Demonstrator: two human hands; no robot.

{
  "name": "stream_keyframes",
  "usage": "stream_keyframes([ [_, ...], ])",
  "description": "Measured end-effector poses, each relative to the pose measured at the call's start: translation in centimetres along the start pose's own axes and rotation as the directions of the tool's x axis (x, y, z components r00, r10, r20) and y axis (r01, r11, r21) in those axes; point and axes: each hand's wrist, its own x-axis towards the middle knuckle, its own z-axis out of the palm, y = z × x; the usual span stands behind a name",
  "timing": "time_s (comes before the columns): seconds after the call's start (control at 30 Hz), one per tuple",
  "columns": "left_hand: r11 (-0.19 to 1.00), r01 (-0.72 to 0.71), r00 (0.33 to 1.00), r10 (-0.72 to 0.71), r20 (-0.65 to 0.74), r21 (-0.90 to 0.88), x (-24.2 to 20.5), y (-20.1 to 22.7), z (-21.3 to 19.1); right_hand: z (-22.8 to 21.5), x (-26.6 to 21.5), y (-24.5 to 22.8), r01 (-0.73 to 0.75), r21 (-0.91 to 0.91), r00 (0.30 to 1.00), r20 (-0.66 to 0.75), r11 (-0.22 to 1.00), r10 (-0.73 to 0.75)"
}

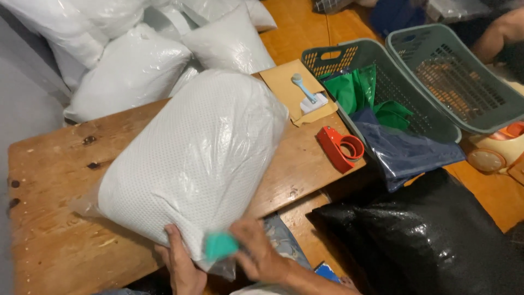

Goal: Brushing the surface of a white textured pillow with a small hand brush to remove lint or debris.

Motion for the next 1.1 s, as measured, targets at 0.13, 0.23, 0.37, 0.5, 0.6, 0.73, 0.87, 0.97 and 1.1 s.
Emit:
stream_keyframes([
  [0.13, 0.967, -0.242, 0.97, 0.242, 0.017, 0.085, 3.7, -3.3, -1.4, -1.6, 1.4, 0.5, 0.163, 0.016, 0.967, 0.198, 0.987, -0.163],
  [0.23, 0.976, -0.158, 0.987, 0.158, -0.013, -0.148, 1.9, -2.3, -1.0, -2.3, 3.4, 6.1, -0.03, 0.583, 0.98, -0.142, 0.812, 0.138],
  [0.37, 0.977, -0.043, 0.998, 0.053, 0.04, -0.209, 0.9, -1.5, -1.2, -7.1, 11.1, 5.5, -0.642, 0.199, 0.634, -0.406, 0.741, 0.658],
  [0.5, 0.944, -0.057, 0.985, 0.106, 0.134, -0.325, 3.5, -3.4, -1.7, -1.3, 7.2, 3.9, -0.042, -0.246, 0.983, -0.181, 0.968, -0.003],
  [0.6, 0.913, 0.057, 0.965, 0.053, 0.255, -0.405, 3.9, -2.9, -2.5, -1.1, 5.0, -3.3, 0.23, -0.182, 0.921, 0.357, 0.956, -0.153],
  [0.73, 0.245, -0.965, 0.259, 0.84, 0.477, 0.093, 9.8, -10.1, -6.6, -2.3, 5.9, -1.1, 0.288, -0.145, 0.882, 0.426, 0.947, -0.203],
  [0.87, 0.956, 0.112, 0.992, -0.123, 0.026, 0.271, 1.8, -0.4, -3.6, -4.7, 12.1, 5.6, -0.199, -0.248, 0.976, -0.134, 0.948, 0.17],
  [0.97, 0.948, 0.167, 0.982, -0.183, 0.036, 0.272, 1.7, 0.1, -3.8, -5.5, 15.6, 8.4, -0.45, -0.288, 0.884, -0.276, 0.845, 0.377],
  [1.1, 0.997, 0.058, 0.993, -0.053, 0.103, -0.047, 6.2, -3.1, -4.0, -0.7, 13.4, 3.1, 0.024, -0.518, 0.999, 0.036, 0.855, -0.007],
])
